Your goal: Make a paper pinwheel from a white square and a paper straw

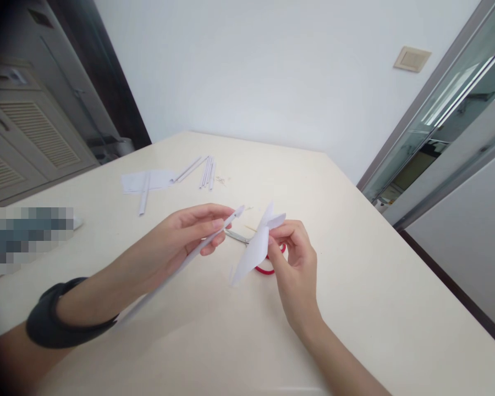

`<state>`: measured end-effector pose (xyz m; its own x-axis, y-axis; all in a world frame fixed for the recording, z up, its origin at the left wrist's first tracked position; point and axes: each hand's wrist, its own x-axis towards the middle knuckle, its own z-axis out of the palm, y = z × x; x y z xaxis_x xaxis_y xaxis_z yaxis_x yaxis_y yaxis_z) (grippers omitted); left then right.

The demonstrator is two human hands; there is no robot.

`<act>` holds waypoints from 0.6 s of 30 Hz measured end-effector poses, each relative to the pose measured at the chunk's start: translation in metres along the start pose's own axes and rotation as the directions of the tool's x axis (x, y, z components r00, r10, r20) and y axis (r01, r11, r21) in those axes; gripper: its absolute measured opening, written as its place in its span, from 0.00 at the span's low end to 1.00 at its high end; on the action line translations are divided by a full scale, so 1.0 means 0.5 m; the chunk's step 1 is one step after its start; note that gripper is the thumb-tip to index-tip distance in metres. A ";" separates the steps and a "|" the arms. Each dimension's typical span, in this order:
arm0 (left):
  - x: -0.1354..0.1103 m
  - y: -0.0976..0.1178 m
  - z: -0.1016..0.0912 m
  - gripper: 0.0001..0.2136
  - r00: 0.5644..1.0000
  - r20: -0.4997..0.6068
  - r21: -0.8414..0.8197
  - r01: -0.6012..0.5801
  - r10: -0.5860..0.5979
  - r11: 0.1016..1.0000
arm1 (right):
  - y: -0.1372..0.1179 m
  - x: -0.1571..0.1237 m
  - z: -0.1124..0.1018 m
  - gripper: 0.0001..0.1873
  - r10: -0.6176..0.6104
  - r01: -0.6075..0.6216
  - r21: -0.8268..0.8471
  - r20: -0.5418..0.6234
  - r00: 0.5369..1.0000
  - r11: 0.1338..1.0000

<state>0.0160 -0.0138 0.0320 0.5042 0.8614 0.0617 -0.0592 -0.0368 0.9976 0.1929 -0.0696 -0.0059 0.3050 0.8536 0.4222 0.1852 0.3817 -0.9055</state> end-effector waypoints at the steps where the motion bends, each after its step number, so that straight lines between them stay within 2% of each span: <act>1: 0.000 -0.002 0.003 0.09 1.000 0.015 -0.039 0.019 -0.019 0.999 | -0.002 0.000 0.000 0.06 -0.010 0.010 0.004 -0.009 1.000 1.000; 7: 0.000 -0.023 0.023 0.10 0.991 0.082 -0.107 0.111 -0.103 0.988 | -0.006 -0.002 0.002 0.06 -0.035 0.035 -0.019 -0.005 0.999 0.999; 11: -0.002 -0.026 0.026 0.09 0.992 0.066 -0.108 0.114 -0.108 0.988 | -0.004 -0.002 0.002 0.07 0.012 -0.012 -0.029 0.001 1.000 0.999; 18: -0.003 -0.030 0.022 0.09 0.993 0.052 -0.126 0.113 -0.107 0.986 | -0.004 -0.003 0.001 0.07 0.022 -0.021 -0.049 0.004 1.000 0.999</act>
<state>0.0257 -0.0199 0.0170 0.5520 0.8327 -0.0440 -0.1098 0.1249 0.9861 0.1914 -0.0715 -0.0049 0.3048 0.8633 0.4023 0.2242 0.3454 -0.9113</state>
